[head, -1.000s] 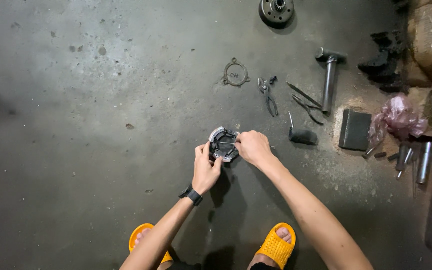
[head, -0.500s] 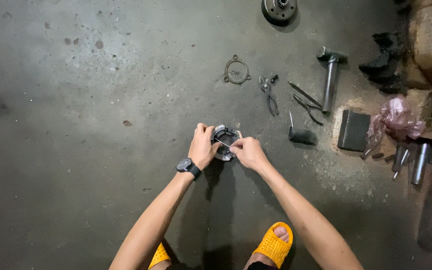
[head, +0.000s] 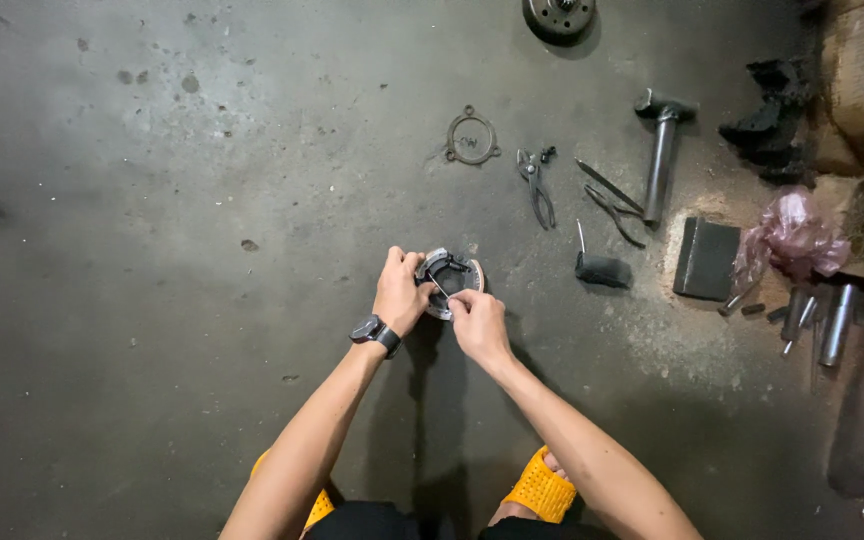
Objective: The person holds a small metal part against a spinning bench grinder, producing sparks, then carries parts across the workshop and sits on the floor. They fit clutch shoes into the clutch hub and use pliers to hook springs onto the shoes, assembling the clutch assembly on the floor.
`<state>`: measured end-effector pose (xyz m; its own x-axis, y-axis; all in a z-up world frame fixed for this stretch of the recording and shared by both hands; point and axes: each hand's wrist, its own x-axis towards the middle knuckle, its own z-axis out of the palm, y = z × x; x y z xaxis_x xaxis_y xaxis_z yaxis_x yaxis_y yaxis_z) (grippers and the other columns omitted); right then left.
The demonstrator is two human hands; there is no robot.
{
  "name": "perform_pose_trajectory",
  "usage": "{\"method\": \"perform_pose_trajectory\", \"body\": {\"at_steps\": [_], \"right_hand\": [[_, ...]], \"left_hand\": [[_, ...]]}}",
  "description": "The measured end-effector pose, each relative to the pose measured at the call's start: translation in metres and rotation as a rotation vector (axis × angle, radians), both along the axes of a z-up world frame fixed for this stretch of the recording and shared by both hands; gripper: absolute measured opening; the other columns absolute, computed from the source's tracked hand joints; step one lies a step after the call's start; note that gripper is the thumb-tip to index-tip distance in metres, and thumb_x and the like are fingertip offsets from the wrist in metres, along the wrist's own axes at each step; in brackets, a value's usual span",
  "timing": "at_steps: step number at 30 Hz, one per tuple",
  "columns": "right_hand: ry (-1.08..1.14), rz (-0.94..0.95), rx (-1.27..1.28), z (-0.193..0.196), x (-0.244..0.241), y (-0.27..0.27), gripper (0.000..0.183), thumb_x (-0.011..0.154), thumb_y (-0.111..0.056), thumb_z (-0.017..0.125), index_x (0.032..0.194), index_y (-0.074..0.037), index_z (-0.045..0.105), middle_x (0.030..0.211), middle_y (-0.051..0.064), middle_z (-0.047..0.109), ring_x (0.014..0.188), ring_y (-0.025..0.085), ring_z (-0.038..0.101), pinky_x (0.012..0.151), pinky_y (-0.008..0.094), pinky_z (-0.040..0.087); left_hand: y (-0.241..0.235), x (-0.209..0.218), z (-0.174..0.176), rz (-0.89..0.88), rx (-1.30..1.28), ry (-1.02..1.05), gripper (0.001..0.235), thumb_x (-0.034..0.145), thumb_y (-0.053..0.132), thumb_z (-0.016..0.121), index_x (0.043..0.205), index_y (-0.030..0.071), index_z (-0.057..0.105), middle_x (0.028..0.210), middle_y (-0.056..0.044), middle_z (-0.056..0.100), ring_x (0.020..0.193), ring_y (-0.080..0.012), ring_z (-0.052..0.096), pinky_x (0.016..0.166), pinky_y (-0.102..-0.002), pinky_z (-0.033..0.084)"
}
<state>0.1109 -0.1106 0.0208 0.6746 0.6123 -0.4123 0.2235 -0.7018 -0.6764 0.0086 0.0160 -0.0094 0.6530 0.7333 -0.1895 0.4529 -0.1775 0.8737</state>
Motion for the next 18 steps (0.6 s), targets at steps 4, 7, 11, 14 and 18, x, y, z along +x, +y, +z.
{"method": "perform_pose_trajectory", "body": {"at_steps": [4, 7, 11, 14, 18], "right_hand": [[-0.084, 0.147, 0.003, 0.024, 0.009, 0.016, 0.016, 0.089, -0.010, 0.065, 0.092, 0.001, 0.076, 0.081, 0.024, 0.073, 0.079, 0.036, 0.074, 0.070, 0.044, 0.057], [-0.137, 0.322, -0.135, 0.026, 0.022, 0.034, 0.015, 0.089, -0.006, 0.063, 0.088, 0.003, 0.075, 0.083, 0.027, 0.071, 0.083, 0.041, 0.073, 0.073, 0.047, 0.058], [-0.218, 0.609, -0.444, 0.038, 0.035, 0.069, 0.012, 0.085, -0.005, 0.066, 0.087, 0.004, 0.074, 0.087, 0.029, 0.071, 0.087, 0.043, 0.073, 0.077, 0.049, 0.060], [-0.256, 0.776, -0.492, 0.056, 0.037, 0.105, 0.017, 0.081, -0.015, 0.075, 0.087, 0.001, 0.076, 0.090, 0.027, 0.073, 0.089, 0.043, 0.072, 0.079, 0.049, 0.059], [-0.316, 1.051, -0.628, 0.049, 0.030, 0.156, 0.026, 0.075, -0.023, 0.084, 0.094, -0.005, 0.078, 0.095, 0.018, 0.076, 0.090, 0.032, 0.076, 0.081, 0.042, 0.059]], "left_hand": [[0.002, 0.004, 0.001, 0.025, -0.005, -0.008, 0.041, 0.067, 0.000, 0.079, 0.105, -0.001, 0.064, 0.101, -0.017, 0.052, 0.094, -0.0382, 0.058, 0.082, -0.046, 0.051], [0.005, 0.008, -0.001, 0.029, 0.003, 0.012, 0.035, 0.067, 0.000, 0.078, 0.098, -0.002, 0.061, 0.099, -0.017, 0.052, 0.094, -0.0388, 0.057, 0.081, -0.047, 0.049], [0.004, 0.011, -0.008, 0.044, 0.025, 0.036, 0.029, 0.070, 0.002, 0.078, 0.091, -0.002, 0.057, 0.098, -0.017, 0.053, 0.094, -0.0393, 0.056, 0.081, -0.048, 0.048], [-0.001, 0.013, -0.022, 0.067, 0.055, 0.026, 0.024, 0.073, 0.002, 0.075, 0.088, -0.002, 0.057, 0.096, -0.018, 0.054, 0.094, -0.0402, 0.057, 0.081, -0.049, 0.049], [0.002, 0.015, -0.018, 0.092, 0.051, -0.012, 0.019, 0.078, 0.004, 0.073, 0.090, -0.001, 0.060, 0.095, -0.018, 0.056, 0.092, -0.0405, 0.058, 0.080, -0.049, 0.050]]}}
